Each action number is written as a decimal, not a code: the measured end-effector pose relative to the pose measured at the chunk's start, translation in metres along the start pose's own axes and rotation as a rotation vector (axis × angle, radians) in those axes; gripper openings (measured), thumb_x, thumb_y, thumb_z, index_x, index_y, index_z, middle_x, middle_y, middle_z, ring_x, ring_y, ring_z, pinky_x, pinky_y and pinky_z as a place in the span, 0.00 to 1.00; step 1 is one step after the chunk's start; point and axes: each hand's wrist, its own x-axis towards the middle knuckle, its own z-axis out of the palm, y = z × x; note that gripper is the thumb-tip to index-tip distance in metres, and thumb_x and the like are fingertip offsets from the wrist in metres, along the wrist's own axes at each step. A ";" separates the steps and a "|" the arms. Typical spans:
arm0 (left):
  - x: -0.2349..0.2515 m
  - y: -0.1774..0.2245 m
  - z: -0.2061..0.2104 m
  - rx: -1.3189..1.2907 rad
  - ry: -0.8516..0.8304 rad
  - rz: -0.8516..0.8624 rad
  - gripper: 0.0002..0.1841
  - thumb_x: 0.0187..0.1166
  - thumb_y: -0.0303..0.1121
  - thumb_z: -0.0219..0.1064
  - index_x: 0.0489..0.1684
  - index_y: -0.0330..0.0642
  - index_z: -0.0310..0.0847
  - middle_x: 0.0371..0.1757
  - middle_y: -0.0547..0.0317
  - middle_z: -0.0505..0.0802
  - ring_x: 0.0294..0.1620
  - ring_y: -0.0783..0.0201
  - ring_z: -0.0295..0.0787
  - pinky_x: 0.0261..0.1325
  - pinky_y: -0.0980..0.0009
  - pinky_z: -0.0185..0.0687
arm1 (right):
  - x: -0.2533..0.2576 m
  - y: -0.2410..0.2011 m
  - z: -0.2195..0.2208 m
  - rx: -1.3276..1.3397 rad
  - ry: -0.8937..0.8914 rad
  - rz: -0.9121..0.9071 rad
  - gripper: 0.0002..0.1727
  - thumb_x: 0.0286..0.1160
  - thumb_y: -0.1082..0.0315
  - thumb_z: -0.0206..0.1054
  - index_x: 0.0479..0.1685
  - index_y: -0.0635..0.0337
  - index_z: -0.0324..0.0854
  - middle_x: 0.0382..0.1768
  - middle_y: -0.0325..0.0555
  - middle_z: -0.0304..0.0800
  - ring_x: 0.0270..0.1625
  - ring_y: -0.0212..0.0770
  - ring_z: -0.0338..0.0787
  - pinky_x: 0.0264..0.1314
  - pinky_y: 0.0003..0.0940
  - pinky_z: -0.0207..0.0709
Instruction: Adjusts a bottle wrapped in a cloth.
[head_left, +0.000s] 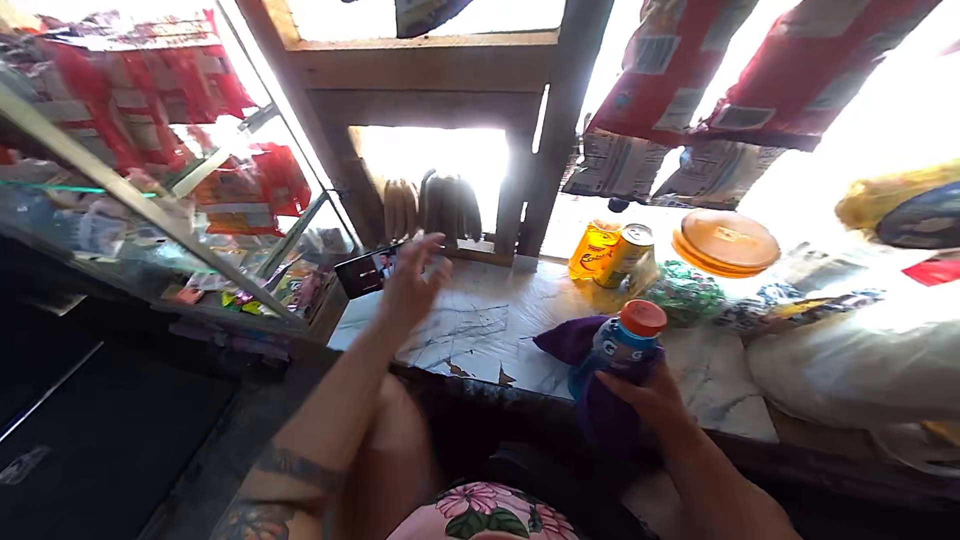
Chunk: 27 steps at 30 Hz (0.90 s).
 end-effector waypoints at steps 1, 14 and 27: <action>-0.010 0.021 0.022 -0.124 -0.067 0.074 0.27 0.86 0.38 0.62 0.84 0.39 0.67 0.78 0.43 0.80 0.71 0.51 0.84 0.65 0.53 0.85 | -0.001 0.001 0.006 0.010 0.020 -0.020 0.60 0.45 0.64 0.86 0.81 0.81 0.49 0.67 0.51 0.81 0.66 0.23 0.84 0.70 0.19 0.79; -0.077 0.065 0.132 -0.943 -0.253 0.289 0.50 0.75 0.50 0.73 0.87 0.24 0.51 0.83 0.29 0.69 0.84 0.52 0.70 0.82 0.59 0.71 | -0.006 0.009 0.056 -0.099 0.114 -0.329 0.25 0.80 0.59 0.68 0.67 0.71 0.76 0.60 0.30 0.89 0.66 0.15 0.82 0.75 0.20 0.74; -0.059 0.062 0.136 -1.498 -0.039 -0.179 0.37 0.81 0.29 0.59 0.84 0.26 0.38 0.70 0.48 0.79 0.67 0.73 0.83 0.71 0.71 0.81 | 0.049 -0.081 0.136 -0.301 -0.030 -0.421 0.37 0.93 0.42 0.41 0.68 0.69 0.81 0.68 0.55 0.84 0.75 0.37 0.79 0.82 0.38 0.71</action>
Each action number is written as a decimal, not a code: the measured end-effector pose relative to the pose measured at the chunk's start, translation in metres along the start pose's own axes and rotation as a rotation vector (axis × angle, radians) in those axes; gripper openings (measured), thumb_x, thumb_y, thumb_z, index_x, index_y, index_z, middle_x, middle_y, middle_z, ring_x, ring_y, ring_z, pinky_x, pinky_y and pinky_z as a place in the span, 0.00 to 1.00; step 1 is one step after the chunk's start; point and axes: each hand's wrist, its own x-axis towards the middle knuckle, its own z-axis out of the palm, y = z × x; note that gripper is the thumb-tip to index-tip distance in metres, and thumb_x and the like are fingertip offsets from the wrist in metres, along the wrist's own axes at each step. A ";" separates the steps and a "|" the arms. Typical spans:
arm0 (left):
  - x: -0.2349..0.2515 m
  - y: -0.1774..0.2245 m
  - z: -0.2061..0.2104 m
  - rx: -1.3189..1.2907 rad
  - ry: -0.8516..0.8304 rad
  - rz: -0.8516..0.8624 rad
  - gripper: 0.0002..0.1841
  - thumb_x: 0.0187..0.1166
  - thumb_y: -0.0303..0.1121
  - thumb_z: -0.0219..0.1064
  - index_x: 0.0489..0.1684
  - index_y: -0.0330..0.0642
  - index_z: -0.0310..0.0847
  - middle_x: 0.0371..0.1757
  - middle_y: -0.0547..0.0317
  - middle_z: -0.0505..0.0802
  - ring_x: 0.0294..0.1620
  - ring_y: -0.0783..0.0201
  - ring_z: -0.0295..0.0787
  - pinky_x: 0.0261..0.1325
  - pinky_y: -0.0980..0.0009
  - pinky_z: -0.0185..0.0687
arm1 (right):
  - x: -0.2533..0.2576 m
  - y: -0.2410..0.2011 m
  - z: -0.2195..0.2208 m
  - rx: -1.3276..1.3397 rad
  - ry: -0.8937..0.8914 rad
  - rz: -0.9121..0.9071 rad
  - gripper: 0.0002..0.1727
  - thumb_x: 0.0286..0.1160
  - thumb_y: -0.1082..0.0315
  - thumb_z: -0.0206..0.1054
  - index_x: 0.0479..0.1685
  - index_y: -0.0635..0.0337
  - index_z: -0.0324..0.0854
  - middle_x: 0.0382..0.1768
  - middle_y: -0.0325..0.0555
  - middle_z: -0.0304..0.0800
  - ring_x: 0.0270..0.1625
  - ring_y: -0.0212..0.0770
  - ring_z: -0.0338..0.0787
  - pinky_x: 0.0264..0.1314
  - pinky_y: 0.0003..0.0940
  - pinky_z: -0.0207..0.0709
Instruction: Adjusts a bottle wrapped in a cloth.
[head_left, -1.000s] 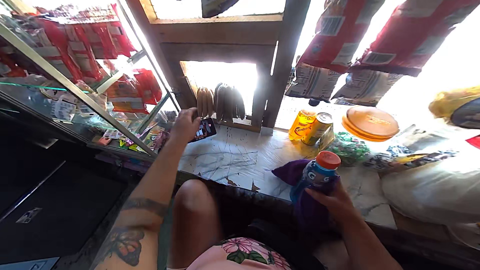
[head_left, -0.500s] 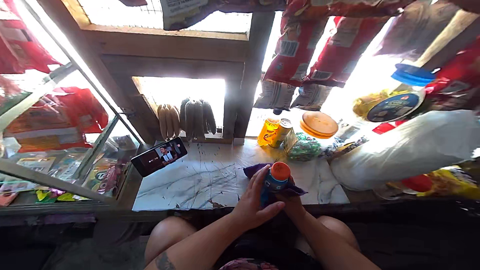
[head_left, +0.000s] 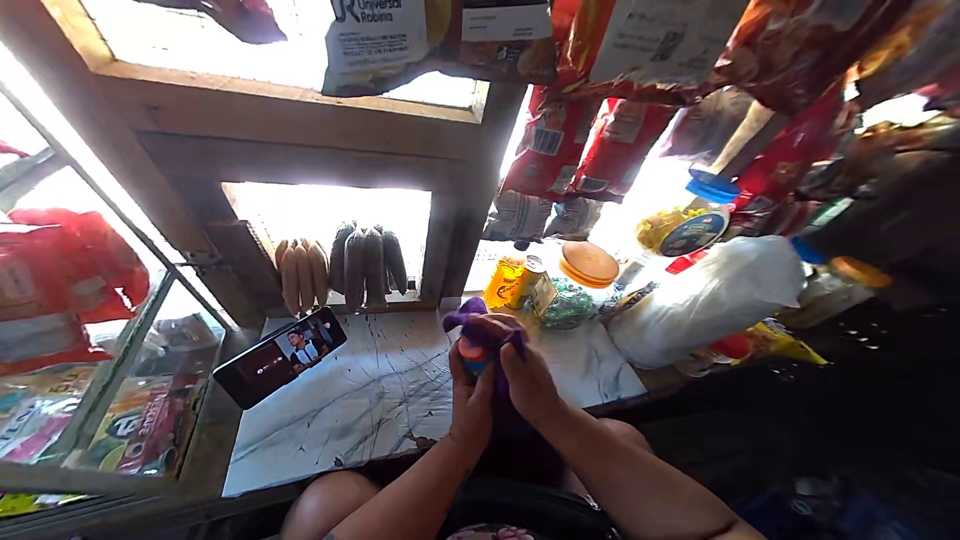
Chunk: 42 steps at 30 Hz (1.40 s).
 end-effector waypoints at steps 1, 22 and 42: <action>-0.002 0.000 0.000 -0.013 0.012 -0.037 0.38 0.83 0.31 0.57 0.86 0.27 0.33 0.70 0.50 0.78 0.66 0.76 0.83 0.70 0.72 0.81 | 0.004 0.003 -0.002 -0.052 -0.084 -0.051 0.41 0.91 0.38 0.36 0.71 0.66 0.80 0.70 0.56 0.83 0.77 0.41 0.79 0.83 0.42 0.69; 0.025 -0.009 -0.023 0.404 -0.120 0.489 0.22 0.76 0.48 0.73 0.65 0.52 0.80 0.62 0.66 0.80 0.70 0.74 0.72 0.76 0.74 0.66 | -0.010 0.094 -0.029 0.230 -0.247 0.582 0.25 0.91 0.61 0.42 0.59 0.74 0.79 0.50 0.42 0.90 0.55 0.18 0.85 0.65 0.21 0.77; 0.025 -0.006 -0.029 0.413 -0.148 0.466 0.28 0.76 0.53 0.72 0.68 0.44 0.79 0.91 0.45 0.60 0.93 0.60 0.51 0.91 0.61 0.53 | -0.028 0.089 -0.018 0.127 -0.088 0.554 0.36 0.92 0.52 0.38 0.77 0.80 0.65 0.73 0.64 0.77 0.75 0.31 0.79 0.80 0.26 0.68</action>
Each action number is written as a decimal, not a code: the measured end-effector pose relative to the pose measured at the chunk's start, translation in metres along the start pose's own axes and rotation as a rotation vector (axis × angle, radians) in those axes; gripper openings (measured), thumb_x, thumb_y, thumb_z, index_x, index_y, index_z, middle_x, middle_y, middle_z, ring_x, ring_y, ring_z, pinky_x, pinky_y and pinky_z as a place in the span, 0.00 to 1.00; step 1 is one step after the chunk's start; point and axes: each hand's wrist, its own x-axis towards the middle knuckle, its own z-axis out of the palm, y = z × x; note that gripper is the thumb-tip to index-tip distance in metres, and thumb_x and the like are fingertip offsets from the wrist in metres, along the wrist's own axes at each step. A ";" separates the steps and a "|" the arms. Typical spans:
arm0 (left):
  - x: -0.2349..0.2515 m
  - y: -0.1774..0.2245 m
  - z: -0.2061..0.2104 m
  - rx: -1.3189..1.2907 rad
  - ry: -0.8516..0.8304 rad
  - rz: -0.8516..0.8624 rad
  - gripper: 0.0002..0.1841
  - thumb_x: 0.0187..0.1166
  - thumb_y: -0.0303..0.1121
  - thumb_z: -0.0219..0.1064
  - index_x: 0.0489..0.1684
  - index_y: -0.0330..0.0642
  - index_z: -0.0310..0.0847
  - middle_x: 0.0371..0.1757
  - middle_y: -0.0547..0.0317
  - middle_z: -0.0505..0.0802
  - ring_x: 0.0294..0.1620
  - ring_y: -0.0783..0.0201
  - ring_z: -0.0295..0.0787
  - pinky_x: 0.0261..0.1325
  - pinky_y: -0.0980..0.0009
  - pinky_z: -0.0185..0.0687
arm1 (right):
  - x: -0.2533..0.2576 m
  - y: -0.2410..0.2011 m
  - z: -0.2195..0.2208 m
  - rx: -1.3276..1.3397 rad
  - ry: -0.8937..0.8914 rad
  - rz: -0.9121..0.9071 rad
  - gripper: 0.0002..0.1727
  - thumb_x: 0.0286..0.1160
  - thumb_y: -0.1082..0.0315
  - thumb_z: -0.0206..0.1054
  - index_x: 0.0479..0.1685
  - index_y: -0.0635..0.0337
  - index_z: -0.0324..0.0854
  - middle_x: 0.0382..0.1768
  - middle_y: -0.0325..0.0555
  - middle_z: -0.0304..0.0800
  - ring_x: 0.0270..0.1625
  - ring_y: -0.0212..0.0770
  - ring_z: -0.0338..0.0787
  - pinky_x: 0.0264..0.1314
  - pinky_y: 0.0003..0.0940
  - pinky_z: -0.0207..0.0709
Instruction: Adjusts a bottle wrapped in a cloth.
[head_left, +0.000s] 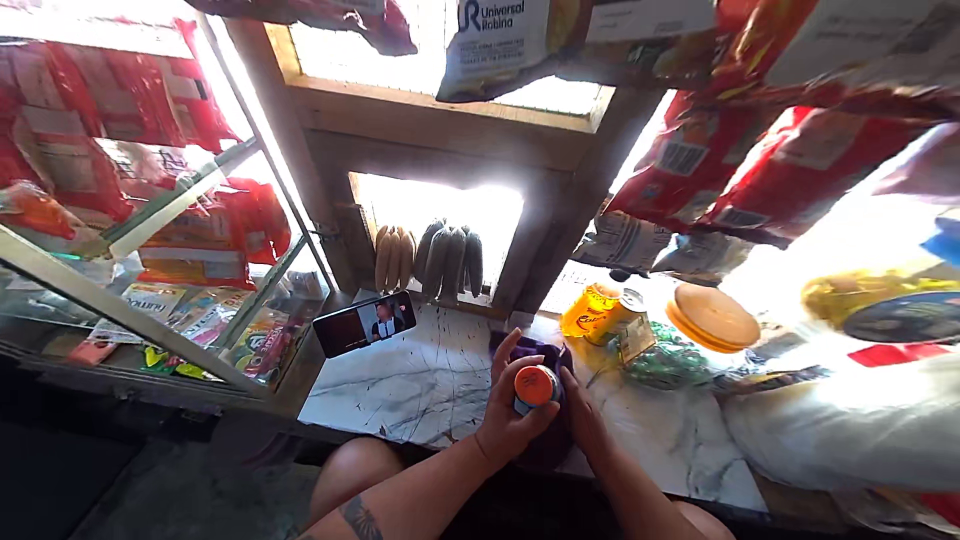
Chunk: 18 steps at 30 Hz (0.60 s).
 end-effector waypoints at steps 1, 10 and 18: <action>0.002 0.002 -0.002 0.029 -0.025 -0.003 0.30 0.75 0.53 0.72 0.68 0.39 0.80 0.90 0.39 0.62 0.93 0.56 0.52 0.91 0.59 0.53 | -0.003 -0.003 0.000 0.014 0.021 -0.002 0.33 0.92 0.55 0.38 0.76 0.80 0.66 0.70 0.62 0.80 0.72 0.29 0.80 0.78 0.25 0.70; -0.007 -0.013 -0.005 -0.038 -0.231 0.133 0.39 0.75 0.57 0.69 0.85 0.50 0.64 0.93 0.39 0.57 0.95 0.48 0.46 0.94 0.47 0.41 | -0.036 -0.013 0.020 -0.023 0.081 -0.738 0.26 0.90 0.37 0.38 0.77 0.27 0.71 0.77 0.16 0.73 0.83 0.24 0.67 0.87 0.29 0.60; 0.001 -0.003 -0.007 0.123 0.063 -0.020 0.42 0.75 0.57 0.70 0.75 0.26 0.69 0.81 0.30 0.72 0.85 0.51 0.66 0.86 0.57 0.61 | -0.009 0.027 0.008 -0.231 0.133 -0.521 0.37 0.94 0.49 0.38 0.68 0.83 0.72 0.68 0.67 0.80 0.79 0.36 0.75 0.86 0.29 0.61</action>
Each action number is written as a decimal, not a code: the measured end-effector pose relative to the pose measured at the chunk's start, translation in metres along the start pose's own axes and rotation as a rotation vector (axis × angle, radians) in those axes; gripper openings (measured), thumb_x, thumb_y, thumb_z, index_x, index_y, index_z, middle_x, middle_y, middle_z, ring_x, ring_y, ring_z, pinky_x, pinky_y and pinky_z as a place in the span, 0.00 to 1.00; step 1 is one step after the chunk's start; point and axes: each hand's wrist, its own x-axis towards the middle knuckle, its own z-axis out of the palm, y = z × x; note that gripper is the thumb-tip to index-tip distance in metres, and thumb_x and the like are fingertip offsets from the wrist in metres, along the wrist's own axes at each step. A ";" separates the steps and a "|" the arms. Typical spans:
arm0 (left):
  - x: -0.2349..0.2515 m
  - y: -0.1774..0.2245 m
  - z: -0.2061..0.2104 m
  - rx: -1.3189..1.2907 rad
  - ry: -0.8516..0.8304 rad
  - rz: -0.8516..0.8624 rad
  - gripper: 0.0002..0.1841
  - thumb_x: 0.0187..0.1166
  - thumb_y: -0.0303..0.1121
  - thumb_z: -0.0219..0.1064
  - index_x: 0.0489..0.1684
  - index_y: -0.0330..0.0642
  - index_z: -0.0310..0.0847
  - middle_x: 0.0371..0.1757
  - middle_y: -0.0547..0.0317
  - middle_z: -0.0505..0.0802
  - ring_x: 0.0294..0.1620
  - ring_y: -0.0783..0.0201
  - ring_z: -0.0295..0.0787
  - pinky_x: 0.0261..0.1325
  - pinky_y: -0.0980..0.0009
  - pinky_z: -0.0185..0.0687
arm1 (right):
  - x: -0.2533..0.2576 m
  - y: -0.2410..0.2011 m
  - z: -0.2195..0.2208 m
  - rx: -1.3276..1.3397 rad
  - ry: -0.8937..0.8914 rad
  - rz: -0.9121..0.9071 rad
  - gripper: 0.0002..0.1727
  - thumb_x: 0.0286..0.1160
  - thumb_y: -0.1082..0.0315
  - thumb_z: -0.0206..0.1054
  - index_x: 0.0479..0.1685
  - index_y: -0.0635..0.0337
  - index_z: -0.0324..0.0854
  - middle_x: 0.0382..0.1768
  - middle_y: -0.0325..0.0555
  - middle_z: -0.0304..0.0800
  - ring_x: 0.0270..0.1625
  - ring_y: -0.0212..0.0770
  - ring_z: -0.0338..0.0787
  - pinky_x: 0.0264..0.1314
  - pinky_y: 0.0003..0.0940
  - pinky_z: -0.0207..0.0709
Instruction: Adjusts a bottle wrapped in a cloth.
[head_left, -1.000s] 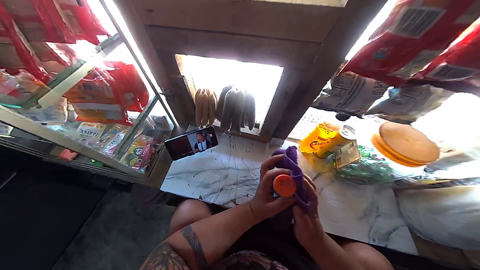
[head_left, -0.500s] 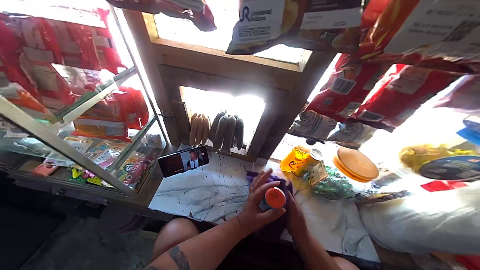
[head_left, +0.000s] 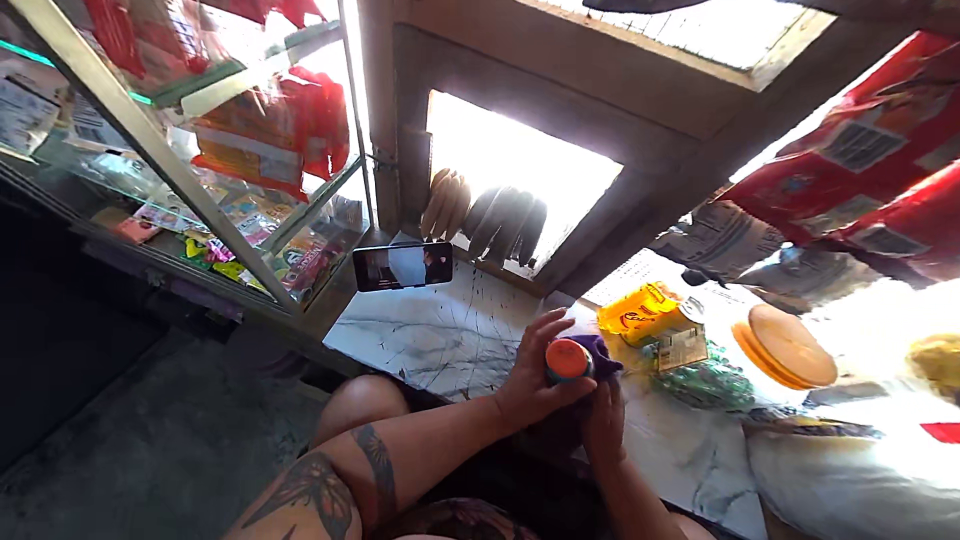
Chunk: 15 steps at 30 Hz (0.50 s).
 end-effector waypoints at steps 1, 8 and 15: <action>0.002 0.002 0.000 0.005 0.041 -0.022 0.39 0.76 0.53 0.70 0.73 0.24 0.70 0.77 0.31 0.75 0.81 0.54 0.70 0.84 0.60 0.64 | 0.002 0.002 0.000 -0.048 0.000 0.056 0.35 0.92 0.54 0.40 0.67 0.87 0.72 0.68 0.74 0.79 0.79 0.44 0.75 0.86 0.33 0.60; 0.001 0.010 -0.002 0.031 0.134 -0.099 0.37 0.70 0.42 0.77 0.73 0.24 0.71 0.63 0.37 0.83 0.67 0.58 0.80 0.73 0.64 0.75 | 0.020 -0.002 -0.009 -0.071 -0.035 0.329 0.29 0.90 0.62 0.42 0.66 0.83 0.74 0.65 0.71 0.82 0.72 0.41 0.81 0.79 0.31 0.68; -0.024 0.009 0.003 0.003 -0.163 0.186 0.30 0.68 0.34 0.82 0.64 0.32 0.70 0.63 0.38 0.85 0.73 0.52 0.81 0.80 0.59 0.73 | 0.003 -0.035 -0.005 0.193 0.194 0.098 0.21 0.90 0.62 0.47 0.56 0.71 0.80 0.57 0.36 0.89 0.65 0.19 0.83 0.75 0.22 0.74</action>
